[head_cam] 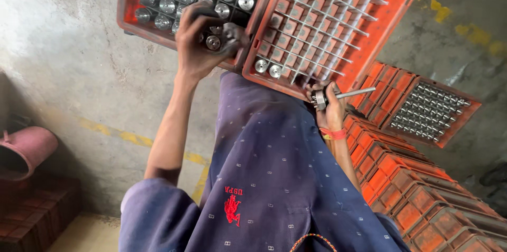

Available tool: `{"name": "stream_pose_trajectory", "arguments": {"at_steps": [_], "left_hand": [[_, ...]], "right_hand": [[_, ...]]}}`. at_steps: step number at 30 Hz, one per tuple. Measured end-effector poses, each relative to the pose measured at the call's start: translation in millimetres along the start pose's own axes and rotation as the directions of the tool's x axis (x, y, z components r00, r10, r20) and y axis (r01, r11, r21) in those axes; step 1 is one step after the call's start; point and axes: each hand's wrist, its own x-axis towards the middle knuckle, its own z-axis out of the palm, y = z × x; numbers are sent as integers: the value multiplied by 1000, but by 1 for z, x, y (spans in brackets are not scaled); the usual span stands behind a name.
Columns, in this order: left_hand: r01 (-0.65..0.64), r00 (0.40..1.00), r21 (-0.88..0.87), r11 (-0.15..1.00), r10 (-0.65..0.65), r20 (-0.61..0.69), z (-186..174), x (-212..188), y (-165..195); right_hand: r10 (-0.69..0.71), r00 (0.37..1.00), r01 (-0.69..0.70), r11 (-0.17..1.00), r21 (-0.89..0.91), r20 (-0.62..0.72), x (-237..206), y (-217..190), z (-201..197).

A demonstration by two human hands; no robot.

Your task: The person places cylindrical machined metal parts one at a time from a full tray into the cells of a gridded plastic crate, occasionally picking up a filled tray and stacking it on a nearby stack of trays. The person holds a rod-like tool in one hand while transferring the parts with the other.

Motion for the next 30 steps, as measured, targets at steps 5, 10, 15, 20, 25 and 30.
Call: {"name": "stream_pose_trajectory", "arguments": {"at_steps": [5,10,15,20,25,30], "left_hand": [[501,706,-835,228,-666,242,96,-28,13],[711,703,-273,648,-644,302,158,-80,44],[439,786,244,865,-501,361,177,-98,97],[424,767,302,854,-516,381,217,-98,132],[449,707,338,827,-561,431,247,-121,135],[463,665,327,823,-567,486,265,-138,137]], "right_hand": [[-10,996,12,1000,-21,93,19,5,-13],[-103,988,98,994,49,117,37,-1,-11],[-105,982,91,991,97,154,29,-24,-6],[-129,981,110,986,129,147,15,-41,-3],[-174,942,188,982,-24,287,7,-36,-37],[-198,946,254,945,-206,258,14,-17,-74]]}}
